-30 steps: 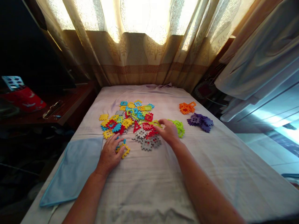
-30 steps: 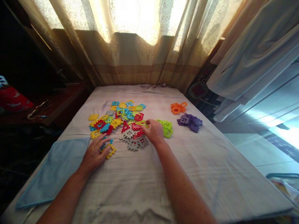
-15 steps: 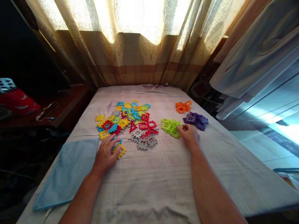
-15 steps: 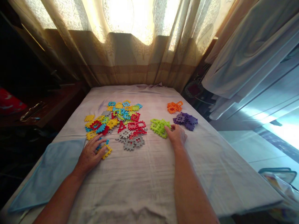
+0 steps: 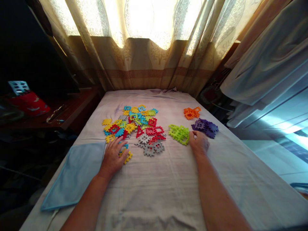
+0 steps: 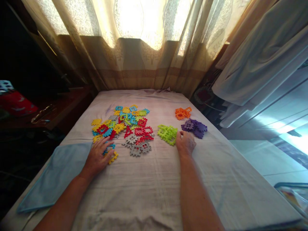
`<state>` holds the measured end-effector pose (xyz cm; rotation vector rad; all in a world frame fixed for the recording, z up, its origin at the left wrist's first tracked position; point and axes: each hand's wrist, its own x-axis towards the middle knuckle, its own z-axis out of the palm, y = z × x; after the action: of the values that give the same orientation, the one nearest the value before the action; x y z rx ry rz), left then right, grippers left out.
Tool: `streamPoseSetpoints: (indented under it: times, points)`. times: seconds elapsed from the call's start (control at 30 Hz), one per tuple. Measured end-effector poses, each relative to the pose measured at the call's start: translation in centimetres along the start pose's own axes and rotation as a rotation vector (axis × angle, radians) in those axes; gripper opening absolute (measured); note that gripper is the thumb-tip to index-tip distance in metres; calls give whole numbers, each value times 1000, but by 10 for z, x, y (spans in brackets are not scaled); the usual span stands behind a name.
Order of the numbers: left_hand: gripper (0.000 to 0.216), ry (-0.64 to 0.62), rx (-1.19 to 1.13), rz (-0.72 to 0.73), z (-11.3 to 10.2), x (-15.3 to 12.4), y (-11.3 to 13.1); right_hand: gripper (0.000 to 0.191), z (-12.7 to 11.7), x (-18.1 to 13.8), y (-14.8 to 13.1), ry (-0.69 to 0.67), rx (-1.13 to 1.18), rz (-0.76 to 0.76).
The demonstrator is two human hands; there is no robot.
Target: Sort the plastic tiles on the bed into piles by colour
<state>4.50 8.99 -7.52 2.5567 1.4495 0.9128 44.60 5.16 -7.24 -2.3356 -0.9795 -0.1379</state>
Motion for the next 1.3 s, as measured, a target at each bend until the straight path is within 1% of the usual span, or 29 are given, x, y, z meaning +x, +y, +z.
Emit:
streamPoseSetpoints:
  times: [0.07,0.13,0.23,0.33,0.43,0.53,0.6,0.7,0.73,0.8,0.9,1.0,1.1,1.17,1.3]
  points:
    - [40,-28,43,12,0,13,4,34,-1,-2,-3,26,0,-19]
    - [45,-79,97,8,3,33,7,34,-1,-4,-7,38,0,-38]
    - [55,-177,171,-63,11,62,9,34,0,-6,-10,56,25,-82]
    - [61,-263,186,-98,18,77,8,33,2,-6,-10,70,63,-131]
    - [57,-259,166,-59,18,68,9,31,2,-6,-9,99,95,-167]
    - [45,-232,120,50,10,49,11,29,2,-8,-13,145,136,-242]
    - [38,-200,84,104,5,38,12,27,4,-12,-20,173,181,-327]
    - [37,-120,54,103,2,28,11,22,10,-27,-40,174,275,-497]
    - [38,-92,56,87,3,27,10,21,13,-33,-48,151,305,-560]
    - [41,-56,75,47,6,25,9,22,19,-47,-68,60,336,-685]
    - [46,-86,83,20,11,24,9,31,26,-65,-94,-138,285,-832]
    - [44,-152,37,41,10,22,10,37,27,-73,-110,-312,186,-888]
    - [41,-161,-16,57,7,20,11,29,24,-72,-118,-437,159,-909]
    - [40,-136,-48,59,6,21,10,28,22,-67,-122,-468,170,-900]
    - [41,-72,-99,47,5,22,8,31,29,-49,-139,-436,140,-867]
